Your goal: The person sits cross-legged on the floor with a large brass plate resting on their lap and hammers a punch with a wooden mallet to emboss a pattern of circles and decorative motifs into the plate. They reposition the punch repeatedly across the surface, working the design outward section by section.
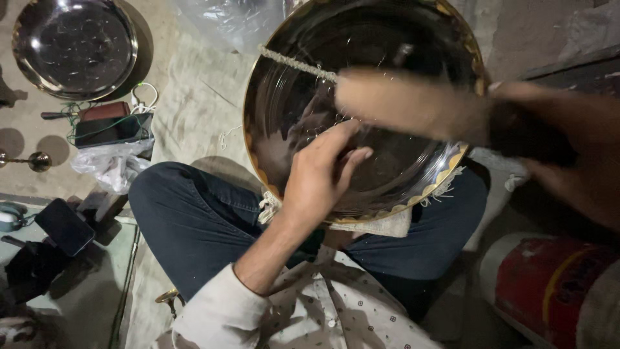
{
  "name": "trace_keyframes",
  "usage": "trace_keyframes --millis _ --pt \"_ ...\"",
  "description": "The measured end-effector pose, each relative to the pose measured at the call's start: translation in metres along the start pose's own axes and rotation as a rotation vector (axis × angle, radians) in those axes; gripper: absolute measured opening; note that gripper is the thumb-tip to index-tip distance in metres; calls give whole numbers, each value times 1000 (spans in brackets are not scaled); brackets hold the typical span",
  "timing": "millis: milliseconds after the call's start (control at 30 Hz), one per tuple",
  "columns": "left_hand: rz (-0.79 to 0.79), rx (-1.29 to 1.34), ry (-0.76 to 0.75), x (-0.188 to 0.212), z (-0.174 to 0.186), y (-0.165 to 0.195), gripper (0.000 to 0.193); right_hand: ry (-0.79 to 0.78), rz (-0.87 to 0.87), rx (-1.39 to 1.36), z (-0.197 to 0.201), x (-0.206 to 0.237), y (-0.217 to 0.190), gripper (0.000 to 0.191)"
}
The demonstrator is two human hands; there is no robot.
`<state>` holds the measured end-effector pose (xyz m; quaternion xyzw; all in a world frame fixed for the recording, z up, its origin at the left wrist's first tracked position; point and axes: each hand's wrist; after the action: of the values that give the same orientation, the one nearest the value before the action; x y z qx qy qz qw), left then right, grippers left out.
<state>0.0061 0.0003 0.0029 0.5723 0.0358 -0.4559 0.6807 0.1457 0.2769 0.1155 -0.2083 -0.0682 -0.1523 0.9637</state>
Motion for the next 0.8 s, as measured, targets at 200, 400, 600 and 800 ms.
trace_keyframes --millis 200,400,600,800 --pt "23 -43 203 7 -9 5 37 11 -220 -38 -21 -5 16 30" --pt "154 13 240 5 -24 2 42 119 -93 367 -5 10 34 41" --pt "180 71 240 12 -26 -2 40 70 -19 301 7 -10 -4 62" --pt "45 12 265 15 -25 -3 33 -78 -142 376 16 -35 -32 63"
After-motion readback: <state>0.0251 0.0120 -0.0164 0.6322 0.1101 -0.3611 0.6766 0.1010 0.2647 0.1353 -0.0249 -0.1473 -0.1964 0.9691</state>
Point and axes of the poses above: each hand's wrist, its own x-axis away from the middle knuckle, its own z-axis out of the back of the hand, y = z × x, and after that the axes turned 14 degrees about -z, right-handed
